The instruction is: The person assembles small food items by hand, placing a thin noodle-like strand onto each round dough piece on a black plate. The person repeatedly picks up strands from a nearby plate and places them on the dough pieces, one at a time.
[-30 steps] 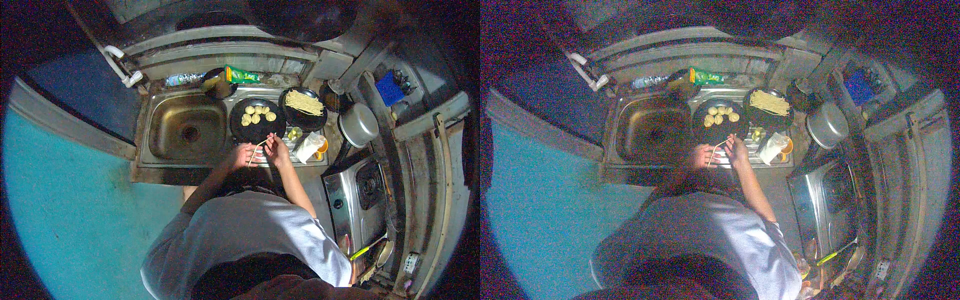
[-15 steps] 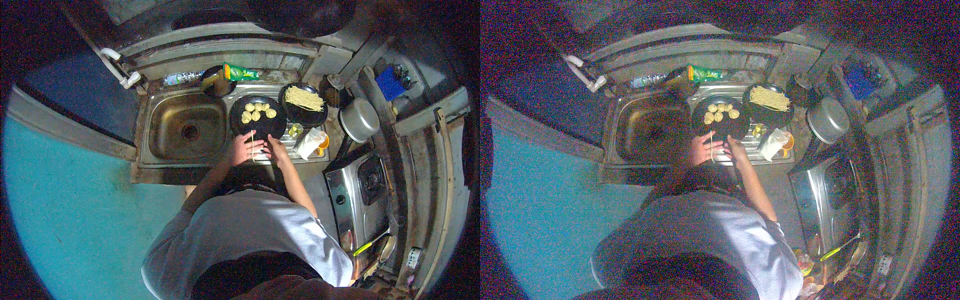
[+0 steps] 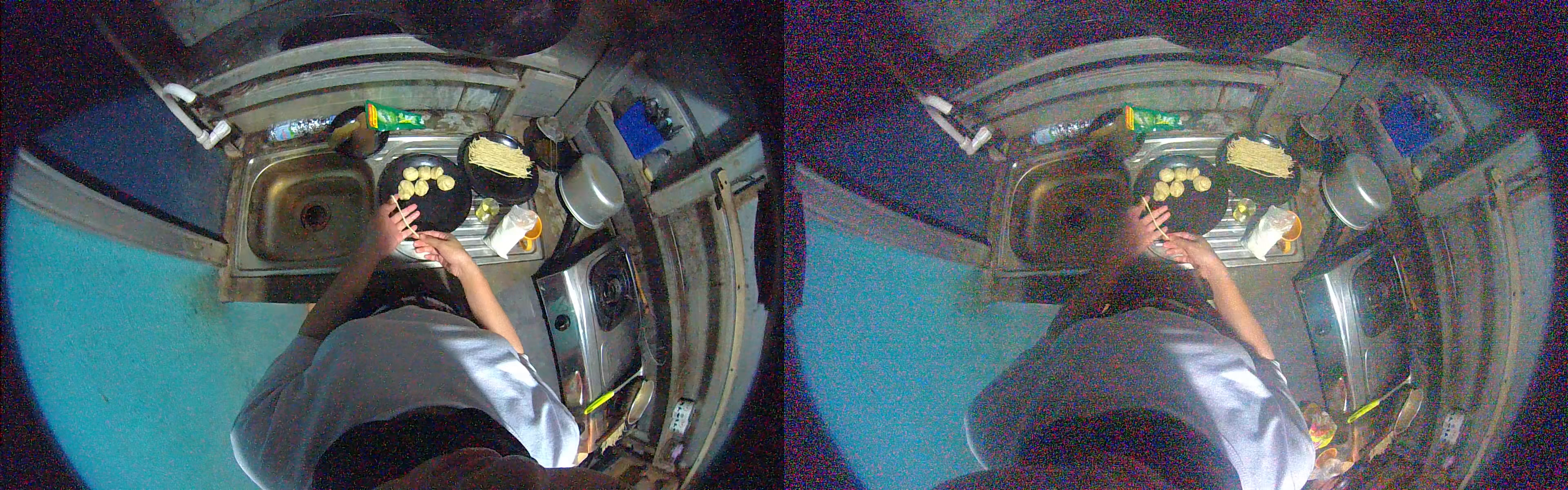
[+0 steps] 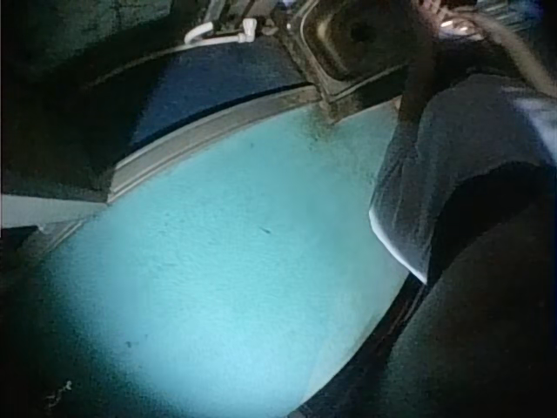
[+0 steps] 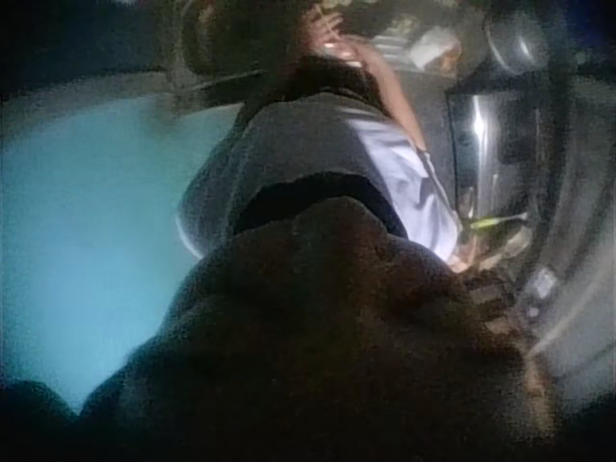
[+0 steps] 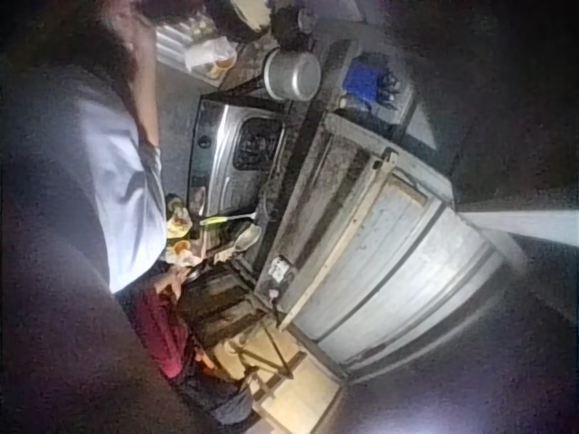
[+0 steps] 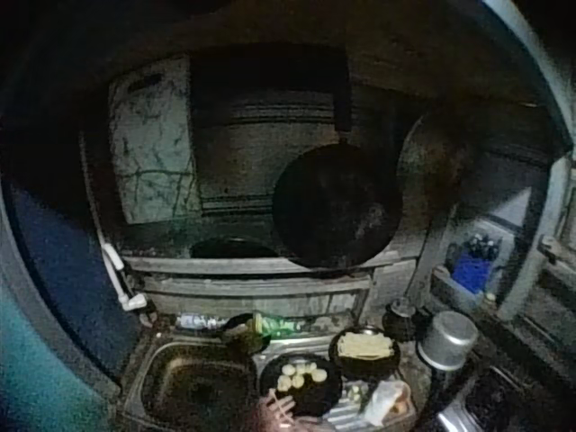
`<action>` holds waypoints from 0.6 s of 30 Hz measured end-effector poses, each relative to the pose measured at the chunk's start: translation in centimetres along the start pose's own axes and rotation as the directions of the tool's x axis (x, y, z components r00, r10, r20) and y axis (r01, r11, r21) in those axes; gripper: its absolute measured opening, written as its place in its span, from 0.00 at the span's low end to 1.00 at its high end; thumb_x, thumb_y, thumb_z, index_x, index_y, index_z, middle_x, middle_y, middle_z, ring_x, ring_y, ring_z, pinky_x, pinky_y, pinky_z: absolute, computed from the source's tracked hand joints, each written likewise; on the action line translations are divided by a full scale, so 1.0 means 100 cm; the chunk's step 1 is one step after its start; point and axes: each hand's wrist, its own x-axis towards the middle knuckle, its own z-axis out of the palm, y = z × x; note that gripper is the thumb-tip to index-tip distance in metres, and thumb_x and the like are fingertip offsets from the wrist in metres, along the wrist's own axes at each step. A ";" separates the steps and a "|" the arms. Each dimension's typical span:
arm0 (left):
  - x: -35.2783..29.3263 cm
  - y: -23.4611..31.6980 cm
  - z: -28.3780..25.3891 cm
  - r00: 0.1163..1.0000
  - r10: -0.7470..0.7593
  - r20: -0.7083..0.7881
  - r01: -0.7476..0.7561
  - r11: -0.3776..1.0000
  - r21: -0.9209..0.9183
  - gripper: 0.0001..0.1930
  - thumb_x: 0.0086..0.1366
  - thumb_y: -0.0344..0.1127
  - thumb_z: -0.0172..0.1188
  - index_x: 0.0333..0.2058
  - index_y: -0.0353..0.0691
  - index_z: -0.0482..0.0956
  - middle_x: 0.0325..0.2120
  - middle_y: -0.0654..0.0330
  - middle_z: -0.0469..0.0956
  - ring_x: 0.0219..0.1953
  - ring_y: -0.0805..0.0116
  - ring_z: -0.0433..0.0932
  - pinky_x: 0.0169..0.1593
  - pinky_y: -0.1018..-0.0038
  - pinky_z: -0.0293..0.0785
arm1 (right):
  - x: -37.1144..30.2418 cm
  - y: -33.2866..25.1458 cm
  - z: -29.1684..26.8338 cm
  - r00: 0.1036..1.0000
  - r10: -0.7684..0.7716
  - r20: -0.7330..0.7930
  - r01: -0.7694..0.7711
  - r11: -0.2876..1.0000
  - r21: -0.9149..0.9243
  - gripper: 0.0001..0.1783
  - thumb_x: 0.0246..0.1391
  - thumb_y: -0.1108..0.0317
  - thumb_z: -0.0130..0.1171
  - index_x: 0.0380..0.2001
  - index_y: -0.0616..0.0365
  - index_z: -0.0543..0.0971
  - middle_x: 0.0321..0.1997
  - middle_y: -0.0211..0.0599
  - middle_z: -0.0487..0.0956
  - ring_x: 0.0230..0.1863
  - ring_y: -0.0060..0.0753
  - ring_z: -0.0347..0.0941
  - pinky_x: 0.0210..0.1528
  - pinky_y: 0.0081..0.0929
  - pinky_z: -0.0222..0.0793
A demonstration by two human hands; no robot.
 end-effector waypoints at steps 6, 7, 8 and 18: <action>0.000 -0.022 -0.012 0.972 0.022 -0.233 0.133 0.765 0.630 0.32 0.57 0.42 0.54 0.58 0.53 0.49 0.41 0.53 0.74 0.38 0.58 0.76 0.40 0.65 0.70 | 0.024 0.027 -0.032 0.913 -0.366 -0.180 0.282 0.885 -0.370 0.10 0.50 0.72 0.54 0.37 0.61 0.73 0.29 0.31 0.78 0.29 0.19 0.72 0.32 0.15 0.67; 0.003 -0.023 -0.012 0.977 0.007 -0.211 0.178 0.514 0.839 0.31 0.56 0.43 0.55 0.57 0.51 0.53 0.38 0.53 0.75 0.36 0.59 0.76 0.38 0.66 0.70 | 0.035 0.038 -0.043 0.843 -0.506 -0.185 0.360 0.785 -0.505 0.09 0.50 0.73 0.54 0.36 0.61 0.73 0.28 0.30 0.77 0.28 0.19 0.72 0.32 0.15 0.66; 0.000 -0.021 -0.024 0.976 0.014 -0.218 0.210 0.216 0.954 0.29 0.55 0.43 0.56 0.55 0.48 0.57 0.35 0.52 0.76 0.34 0.59 0.77 0.36 0.66 0.70 | 0.014 0.013 -0.016 0.745 -0.645 -0.169 0.336 0.582 -0.740 0.09 0.47 0.73 0.57 0.35 0.60 0.74 0.26 0.28 0.76 0.28 0.18 0.70 0.33 0.17 0.65; -0.005 -0.026 0.044 0.811 0.552 0.195 -0.201 -0.050 0.978 0.29 0.49 0.39 0.63 0.49 0.34 0.65 0.32 0.51 0.77 0.34 0.54 0.77 0.39 0.68 0.71 | 0.003 -0.006 -0.006 0.745 -0.658 -0.106 0.499 0.656 -0.567 0.09 0.47 0.75 0.57 0.34 0.63 0.76 0.31 0.29 0.77 0.32 0.16 0.70 0.36 0.14 0.65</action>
